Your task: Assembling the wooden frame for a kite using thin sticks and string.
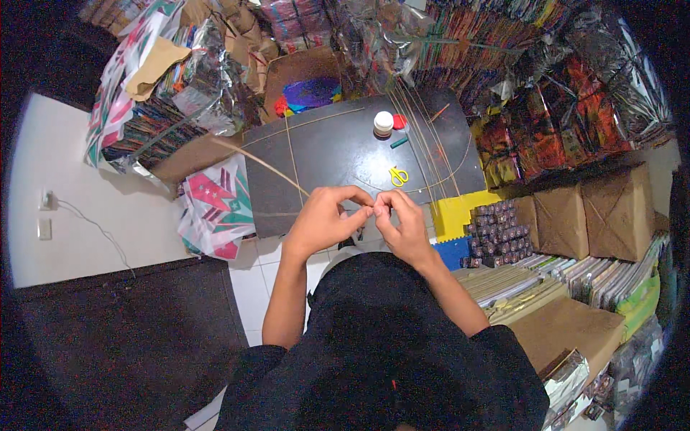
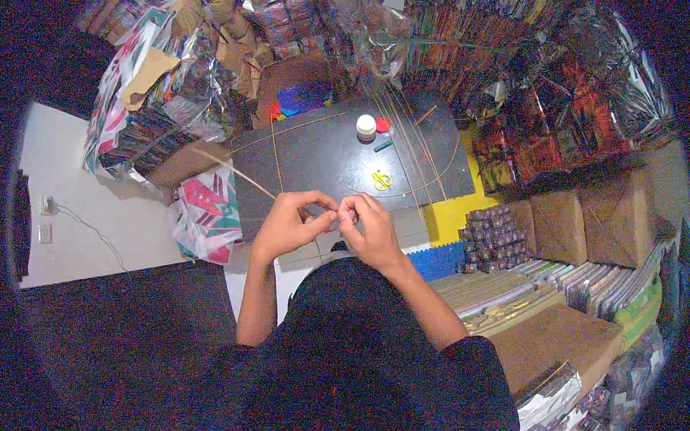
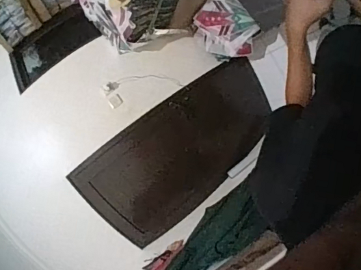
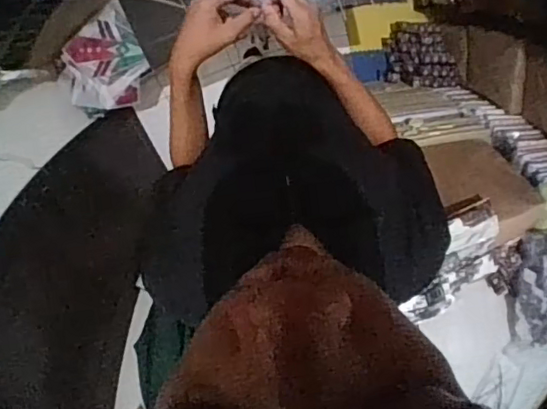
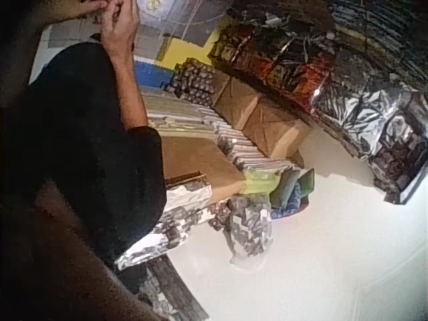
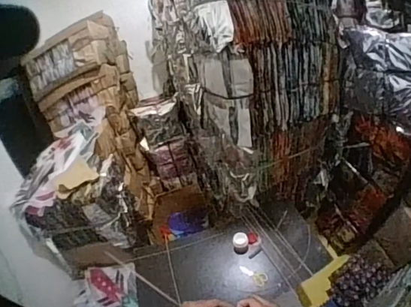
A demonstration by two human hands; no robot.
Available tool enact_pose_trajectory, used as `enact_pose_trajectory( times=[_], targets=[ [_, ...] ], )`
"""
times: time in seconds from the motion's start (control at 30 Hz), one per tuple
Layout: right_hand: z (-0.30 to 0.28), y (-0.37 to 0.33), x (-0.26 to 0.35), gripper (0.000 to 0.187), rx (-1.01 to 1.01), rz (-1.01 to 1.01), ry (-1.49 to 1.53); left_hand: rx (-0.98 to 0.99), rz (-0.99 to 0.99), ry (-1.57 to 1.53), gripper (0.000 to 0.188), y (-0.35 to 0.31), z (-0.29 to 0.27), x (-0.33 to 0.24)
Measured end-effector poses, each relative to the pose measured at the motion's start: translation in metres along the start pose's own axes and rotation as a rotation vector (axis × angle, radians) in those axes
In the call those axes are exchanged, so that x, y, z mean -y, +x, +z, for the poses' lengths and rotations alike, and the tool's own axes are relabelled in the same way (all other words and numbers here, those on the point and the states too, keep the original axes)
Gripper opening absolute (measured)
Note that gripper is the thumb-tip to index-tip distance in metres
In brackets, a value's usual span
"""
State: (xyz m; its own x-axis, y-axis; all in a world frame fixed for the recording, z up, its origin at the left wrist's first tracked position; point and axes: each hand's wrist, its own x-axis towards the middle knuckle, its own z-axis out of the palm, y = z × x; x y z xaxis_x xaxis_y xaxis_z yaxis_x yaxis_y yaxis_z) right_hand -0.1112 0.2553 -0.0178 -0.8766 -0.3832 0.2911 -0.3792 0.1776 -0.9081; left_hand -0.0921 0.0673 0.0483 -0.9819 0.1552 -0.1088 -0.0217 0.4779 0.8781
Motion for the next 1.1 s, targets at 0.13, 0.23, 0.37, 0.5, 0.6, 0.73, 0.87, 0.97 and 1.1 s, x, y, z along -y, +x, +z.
enact_pose_trajectory(
  times=[0.13, 0.23, 0.37, 0.5, 0.6, 0.73, 0.87, 0.97, 1.1],
  targets=[
    [0.002, -0.001, -0.001, 0.014, -0.025, -0.018, 0.002, -0.001, -0.010, -0.068, 0.019, -0.001, 0.002, 0.006],
    [0.003, -0.001, -0.001, 0.014, -0.039, -0.024, -0.002, 0.013, -0.117, -0.194, 0.019, -0.002, 0.004, 0.004],
    [0.003, -0.002, 0.001, 0.013, -0.052, -0.030, 0.024, 0.021, -0.172, -0.270, 0.020, -0.005, 0.007, 0.000],
    [0.001, -0.001, 0.004, 0.013, -0.074, -0.028, 0.028, -0.012, -0.042, -0.107, 0.018, -0.003, 0.006, 0.008],
    [0.000, -0.001, 0.005, 0.013, -0.072, -0.028, 0.031, -0.053, -0.011, -0.059, 0.017, -0.004, 0.006, 0.008],
    [-0.003, -0.001, 0.010, 0.012, -0.065, -0.031, 0.023, -0.098, -0.007, -0.042, 0.017, -0.005, 0.007, 0.003],
    [-0.008, -0.002, 0.011, 0.011, -0.046, -0.020, 0.021, -0.105, 0.004, 0.008, 0.019, -0.005, 0.005, 0.003],
    [-0.009, -0.003, 0.010, 0.011, -0.031, -0.019, 0.011, -0.105, -0.023, -0.010, 0.019, -0.006, 0.005, -0.001],
    [-0.009, -0.004, 0.012, 0.011, 0.004, -0.024, 0.013, -0.099, -0.046, 0.010, 0.020, -0.009, 0.003, -0.007]
  ],
)
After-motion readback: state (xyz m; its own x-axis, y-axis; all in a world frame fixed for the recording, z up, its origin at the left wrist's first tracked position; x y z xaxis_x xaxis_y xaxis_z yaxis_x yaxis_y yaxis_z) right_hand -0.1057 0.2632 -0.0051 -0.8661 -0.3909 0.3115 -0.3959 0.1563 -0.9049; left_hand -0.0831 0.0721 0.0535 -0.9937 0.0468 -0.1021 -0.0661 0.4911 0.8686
